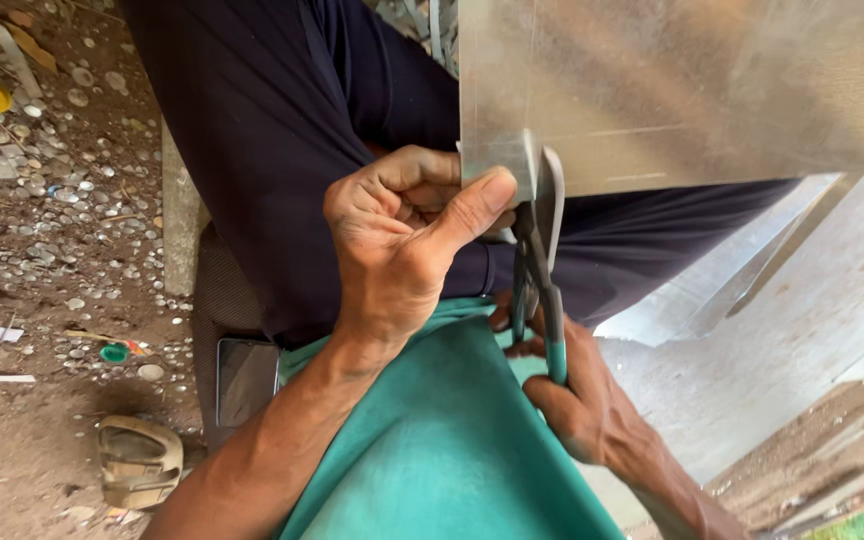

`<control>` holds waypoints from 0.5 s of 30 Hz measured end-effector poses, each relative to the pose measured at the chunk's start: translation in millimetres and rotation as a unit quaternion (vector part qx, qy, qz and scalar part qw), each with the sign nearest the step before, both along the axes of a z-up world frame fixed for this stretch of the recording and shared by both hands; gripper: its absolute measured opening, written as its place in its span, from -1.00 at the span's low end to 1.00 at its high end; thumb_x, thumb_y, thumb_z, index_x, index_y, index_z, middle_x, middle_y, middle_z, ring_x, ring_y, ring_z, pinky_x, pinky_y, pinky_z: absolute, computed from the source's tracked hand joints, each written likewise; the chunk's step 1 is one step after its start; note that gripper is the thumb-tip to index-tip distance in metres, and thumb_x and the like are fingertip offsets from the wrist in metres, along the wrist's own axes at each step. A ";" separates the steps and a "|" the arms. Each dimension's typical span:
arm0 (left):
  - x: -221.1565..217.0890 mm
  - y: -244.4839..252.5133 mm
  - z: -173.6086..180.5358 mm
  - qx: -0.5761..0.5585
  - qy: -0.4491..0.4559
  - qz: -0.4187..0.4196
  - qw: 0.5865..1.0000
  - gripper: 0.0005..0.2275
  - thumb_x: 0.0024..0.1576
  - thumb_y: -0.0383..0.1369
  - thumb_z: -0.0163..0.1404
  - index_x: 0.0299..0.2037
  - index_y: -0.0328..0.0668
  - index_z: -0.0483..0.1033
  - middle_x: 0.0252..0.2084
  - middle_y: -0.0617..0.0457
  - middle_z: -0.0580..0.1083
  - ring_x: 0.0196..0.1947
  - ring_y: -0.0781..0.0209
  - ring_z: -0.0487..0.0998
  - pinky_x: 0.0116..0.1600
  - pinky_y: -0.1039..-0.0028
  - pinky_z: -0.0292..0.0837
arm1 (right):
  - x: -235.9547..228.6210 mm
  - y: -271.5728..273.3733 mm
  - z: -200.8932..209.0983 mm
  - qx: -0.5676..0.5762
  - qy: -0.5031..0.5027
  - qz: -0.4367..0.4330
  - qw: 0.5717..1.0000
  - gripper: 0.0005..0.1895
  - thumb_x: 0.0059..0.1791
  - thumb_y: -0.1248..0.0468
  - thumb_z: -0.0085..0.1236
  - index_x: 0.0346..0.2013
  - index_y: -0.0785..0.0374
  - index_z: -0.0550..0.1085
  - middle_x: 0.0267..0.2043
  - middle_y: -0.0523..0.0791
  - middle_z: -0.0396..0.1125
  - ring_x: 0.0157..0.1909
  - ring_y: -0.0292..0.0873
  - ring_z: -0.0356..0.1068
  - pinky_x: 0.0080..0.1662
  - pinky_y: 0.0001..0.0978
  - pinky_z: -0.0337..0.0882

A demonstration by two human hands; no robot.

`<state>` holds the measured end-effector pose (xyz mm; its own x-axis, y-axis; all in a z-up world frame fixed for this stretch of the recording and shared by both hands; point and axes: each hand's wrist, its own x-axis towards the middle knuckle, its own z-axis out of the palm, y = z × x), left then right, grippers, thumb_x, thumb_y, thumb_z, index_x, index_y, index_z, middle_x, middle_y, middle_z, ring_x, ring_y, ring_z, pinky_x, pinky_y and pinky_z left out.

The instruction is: The person uses tin snips to cut rectangular sheets of translucent material into smaller pieces. They repeatedly pick up a sheet, trim its edges, and place the cut pieces into a stack.

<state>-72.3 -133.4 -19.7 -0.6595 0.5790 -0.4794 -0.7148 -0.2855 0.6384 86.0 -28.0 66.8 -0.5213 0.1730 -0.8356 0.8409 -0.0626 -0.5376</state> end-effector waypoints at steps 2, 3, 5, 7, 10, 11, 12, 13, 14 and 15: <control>-0.9 0.9 2.9 -0.002 -0.010 0.001 1.000 -0.93 0.18 -0.53 0.22 -0.24 -0.40 0.60 -0.34 -0.07 0.62 -0.37 0.32 0.66 -0.17 0.53 0.68 | -8.9 0.5 2.0 0.015 -0.005 0.012 1.000 -0.18 -0.42 0.37 -0.15 0.18 0.38 0.28 0.05 0.07 0.36 0.07 0.02 0.41 0.13 -0.13 0.46; -2.7 2.7 4.7 -0.003 -0.014 0.002 1.000 -0.92 0.17 -0.53 0.22 -0.23 -0.41 0.60 -0.33 -0.07 0.62 -0.36 0.32 0.66 -0.16 0.53 0.67 | -13.5 1.5 3.9 0.011 -0.030 0.005 0.999 -0.17 -0.43 0.37 -0.15 0.19 0.37 0.28 0.02 0.07 0.35 0.03 0.02 0.40 0.11 -0.13 0.47; -5.5 6.5 6.5 -0.003 -0.015 0.004 1.000 -0.92 0.17 -0.54 0.22 -0.22 -0.42 0.60 -0.33 -0.08 0.62 -0.36 0.33 0.65 -0.16 0.53 0.66 | -19.9 3.9 8.1 0.003 -0.082 -0.009 0.997 -0.15 -0.44 0.38 -0.16 0.20 0.34 0.28 -0.03 0.07 0.35 -0.04 0.02 0.39 0.06 -0.13 0.48; -6.1 5.9 6.3 -0.005 -0.005 0.005 1.000 -0.92 0.19 -0.55 0.23 -0.21 -0.44 0.60 -0.32 -0.09 0.62 -0.36 0.32 0.64 -0.16 0.54 0.64 | -21.6 4.0 10.4 0.003 -0.071 0.000 0.997 -0.23 -0.43 0.37 -0.15 0.13 0.35 0.31 -0.07 0.05 0.35 -0.09 -0.02 0.38 0.01 -0.14 0.48; -1.7 3.8 -1.9 -0.004 -0.015 0.000 1.000 -0.92 0.19 -0.55 0.22 -0.20 -0.44 0.60 -0.31 -0.08 0.62 -0.34 0.33 0.65 -0.15 0.55 0.65 | -19.8 8.3 6.6 0.043 -0.106 0.045 0.992 -0.37 -0.44 0.38 -0.12 -0.05 0.33 0.38 -0.26 0.02 0.38 -0.29 -0.06 0.28 -0.21 -0.16 0.40; 1.7 2.2 -3.7 -0.003 -0.013 0.001 1.000 -0.92 0.19 -0.55 0.22 -0.19 -0.44 0.60 -0.30 -0.09 0.63 -0.36 0.33 0.65 -0.15 0.55 0.65 | -17.7 9.5 5.6 0.062 -0.127 0.066 0.988 -0.42 -0.45 0.39 -0.11 -0.12 0.32 0.41 -0.34 0.01 0.39 -0.38 -0.06 0.24 -0.30 -0.16 0.36; 4.6 0.6 -5.3 -0.001 -0.011 0.003 1.000 -0.92 0.20 -0.55 0.22 -0.19 -0.44 0.60 -0.30 -0.10 0.63 -0.37 0.34 0.65 -0.15 0.55 0.65 | -15.9 10.9 3.8 0.068 -0.118 0.057 0.989 -0.49 -0.42 0.40 -0.13 -0.18 0.31 0.41 -0.39 -0.02 0.37 -0.43 -0.10 0.25 -0.36 -0.19 0.35; 6.8 -0.9 -5.5 0.001 -0.008 0.006 1.000 -0.92 0.20 -0.56 0.22 -0.18 -0.44 0.61 -0.30 -0.11 0.63 -0.39 0.34 0.65 -0.15 0.55 0.65 | -14.0 12.5 2.3 0.073 -0.109 0.049 0.990 -0.55 -0.40 0.41 -0.14 -0.23 0.30 0.42 -0.45 -0.05 0.36 -0.49 -0.14 0.27 -0.41 -0.23 0.34; 7.1 -1.2 -4.3 -0.002 -0.012 0.004 1.000 -0.92 0.19 -0.55 0.21 -0.20 -0.43 0.60 -0.31 -0.07 0.62 -0.39 0.35 0.64 -0.17 0.56 0.63 | -12.3 13.6 0.8 0.080 -0.099 0.041 0.991 -0.61 -0.38 0.42 -0.16 -0.28 0.29 0.42 -0.51 -0.08 0.34 -0.54 -0.17 0.28 -0.47 -0.26 0.33; 5.5 -0.4 -2.1 -0.004 -0.016 0.003 1.000 -0.93 0.18 -0.54 0.20 -0.22 -0.42 0.59 -0.33 -0.04 0.61 -0.39 0.35 0.62 -0.18 0.57 0.61 | -10.5 14.6 -0.2 0.086 -0.105 0.043 0.990 -0.67 -0.35 0.43 -0.15 -0.34 0.31 0.42 -0.57 -0.08 0.32 -0.58 -0.17 0.26 -0.49 -0.25 0.29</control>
<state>-66.8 -133.9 -21.7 -0.6464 0.5714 -0.5056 -0.7339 -0.2842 0.6170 75.5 -13.4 66.5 -0.3580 0.2853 -0.8890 0.9335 0.0911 -0.3467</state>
